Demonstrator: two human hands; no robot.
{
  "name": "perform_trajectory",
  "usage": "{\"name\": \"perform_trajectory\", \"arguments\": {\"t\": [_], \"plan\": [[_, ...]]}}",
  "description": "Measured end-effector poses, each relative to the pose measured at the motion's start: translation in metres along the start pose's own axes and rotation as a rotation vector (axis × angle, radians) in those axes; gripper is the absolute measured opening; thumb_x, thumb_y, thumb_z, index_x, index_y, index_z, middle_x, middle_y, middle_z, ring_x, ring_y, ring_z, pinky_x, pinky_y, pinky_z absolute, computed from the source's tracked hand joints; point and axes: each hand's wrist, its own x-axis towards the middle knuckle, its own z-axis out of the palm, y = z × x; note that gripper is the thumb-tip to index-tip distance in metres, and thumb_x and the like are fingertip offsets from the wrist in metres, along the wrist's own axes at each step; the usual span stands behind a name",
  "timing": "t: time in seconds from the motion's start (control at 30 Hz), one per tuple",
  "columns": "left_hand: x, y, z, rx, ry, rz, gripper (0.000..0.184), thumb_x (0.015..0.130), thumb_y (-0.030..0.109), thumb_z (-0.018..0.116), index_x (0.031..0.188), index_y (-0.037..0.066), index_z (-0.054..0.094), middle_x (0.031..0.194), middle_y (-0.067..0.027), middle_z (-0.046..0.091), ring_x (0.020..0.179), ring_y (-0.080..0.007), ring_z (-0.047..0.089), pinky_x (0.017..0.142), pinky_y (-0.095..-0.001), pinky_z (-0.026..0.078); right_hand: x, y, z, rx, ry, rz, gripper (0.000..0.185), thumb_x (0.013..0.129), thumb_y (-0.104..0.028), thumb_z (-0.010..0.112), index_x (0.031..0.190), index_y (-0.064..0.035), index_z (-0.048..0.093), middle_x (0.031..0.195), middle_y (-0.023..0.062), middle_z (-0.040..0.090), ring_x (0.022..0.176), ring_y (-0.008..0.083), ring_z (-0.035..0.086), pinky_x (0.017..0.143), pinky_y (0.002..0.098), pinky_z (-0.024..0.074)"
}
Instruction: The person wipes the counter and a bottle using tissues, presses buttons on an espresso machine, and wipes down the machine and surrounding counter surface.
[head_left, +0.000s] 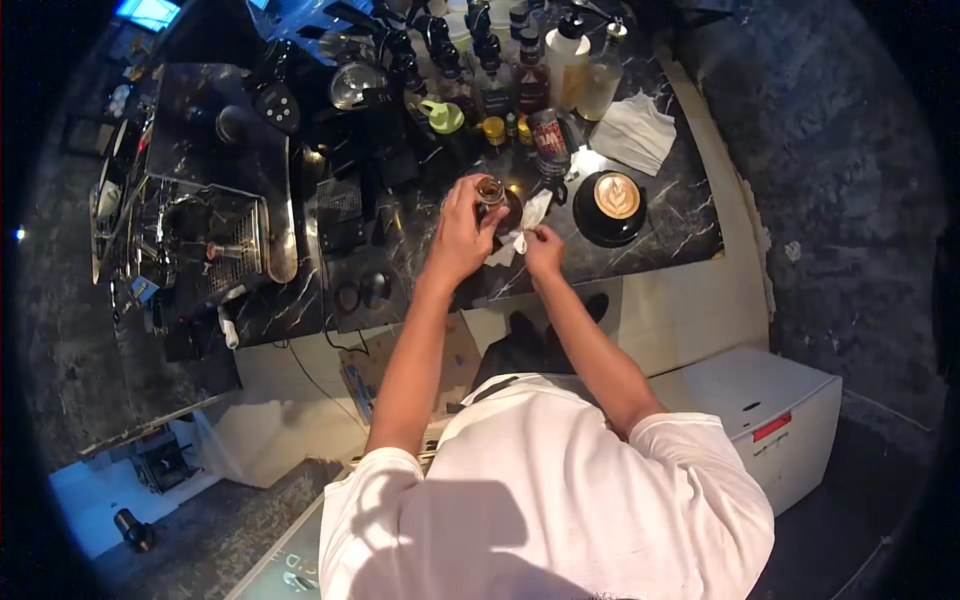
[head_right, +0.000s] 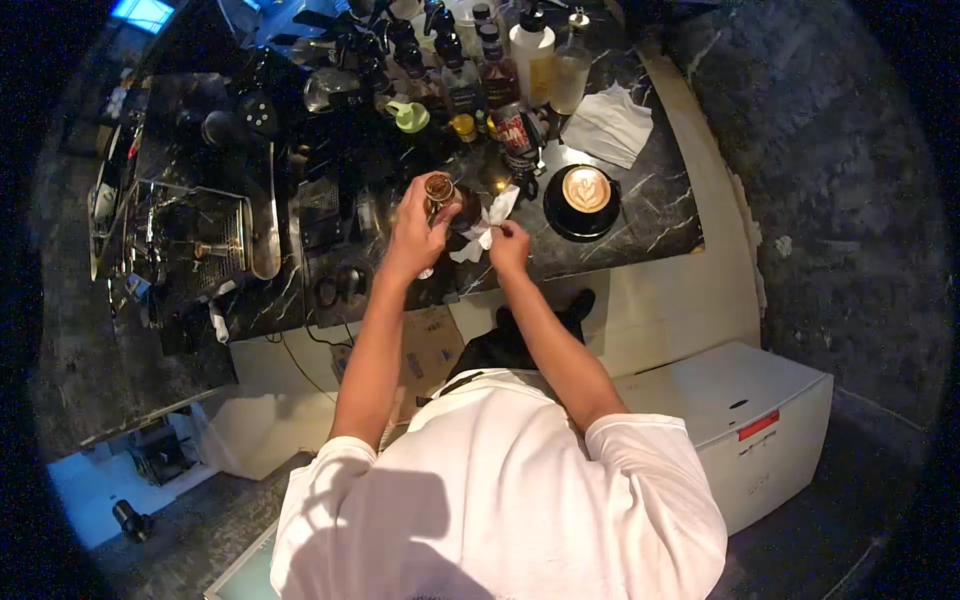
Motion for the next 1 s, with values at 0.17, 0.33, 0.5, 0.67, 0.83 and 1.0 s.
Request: {"name": "perform_trajectory", "arguments": {"t": [0.17,0.33,0.5,0.67,0.83,1.0], "plan": [[0.013,0.003,-0.002,-0.265,-0.084,0.099,0.035,0.084,-0.003,0.067,0.117,0.001,0.059,0.124,-0.0122,0.063,0.101,-0.0216,0.062,0.087,-0.0329,0.049,-0.043,-0.148,-0.037,0.155,-0.022,-0.161,0.015,0.084,-0.008,0.065,0.095,0.0021,0.068,0.081,0.0109,0.065,0.066,0.0217,0.055,0.063,0.0336,0.0463],[0.009,-0.005,0.005,-0.348,-0.101,0.024,0.03,0.085,-0.002,0.069,0.114,0.001,0.061,0.127,-0.0119,0.063,0.108,-0.0209,0.061,0.088,-0.0317,0.048,-0.062,-0.151,-0.018,0.256,0.079,-0.116,0.012,0.083,-0.008,0.067,0.088,0.0023,0.065,0.083,0.0104,0.066,0.067,0.0228,0.056,0.063,0.0344,0.0467],[0.008,-0.004,0.005,-0.337,-0.046,-0.019,0.025,0.085,-0.001,0.071,0.108,0.001,0.063,0.123,-0.011,0.065,0.102,-0.0209,0.062,0.086,-0.0312,0.049,-0.043,-0.047,0.001,-0.005,0.102,-0.135,0.011,0.081,-0.008,0.068,0.083,0.0013,0.063,0.079,0.0106,0.065,0.065,0.0235,0.055,0.062,0.0349,0.0459],[0.005,-0.006,0.003,-0.237,-0.01,-0.009,0.027,0.079,0.005,0.076,0.104,-0.001,0.067,0.105,-0.0096,0.069,0.084,-0.022,0.064,0.079,-0.0308,0.05,-0.022,-0.03,-0.008,-0.168,0.006,0.043,0.008,0.08,-0.007,0.067,0.081,0.0002,0.063,0.073,0.0114,0.063,0.062,0.0249,0.054,0.062,0.0358,0.0453],[0.006,0.002,0.029,-0.155,0.265,0.084,0.015,0.079,0.007,0.075,0.091,-0.001,0.069,0.097,-0.0095,0.07,0.077,-0.02,0.064,0.072,-0.0287,0.051,-0.023,-0.035,-0.05,-0.019,0.103,0.062,0.015,0.081,-0.008,0.064,0.093,0.0,0.069,0.078,0.0093,0.068,0.066,0.0205,0.058,0.064,0.0316,0.0484],[0.02,0.009,0.053,-0.077,0.535,-0.075,0.012,0.083,0.013,0.073,0.087,0.002,0.07,0.083,-0.0062,0.073,0.066,-0.0152,0.063,0.065,-0.0268,0.05,-0.029,-0.017,-0.087,0.275,0.053,0.325,0.019,0.084,-0.007,0.063,0.1,-0.0015,0.072,0.084,0.0067,0.068,0.069,0.0161,0.058,0.066,0.0278,0.0475]]}}
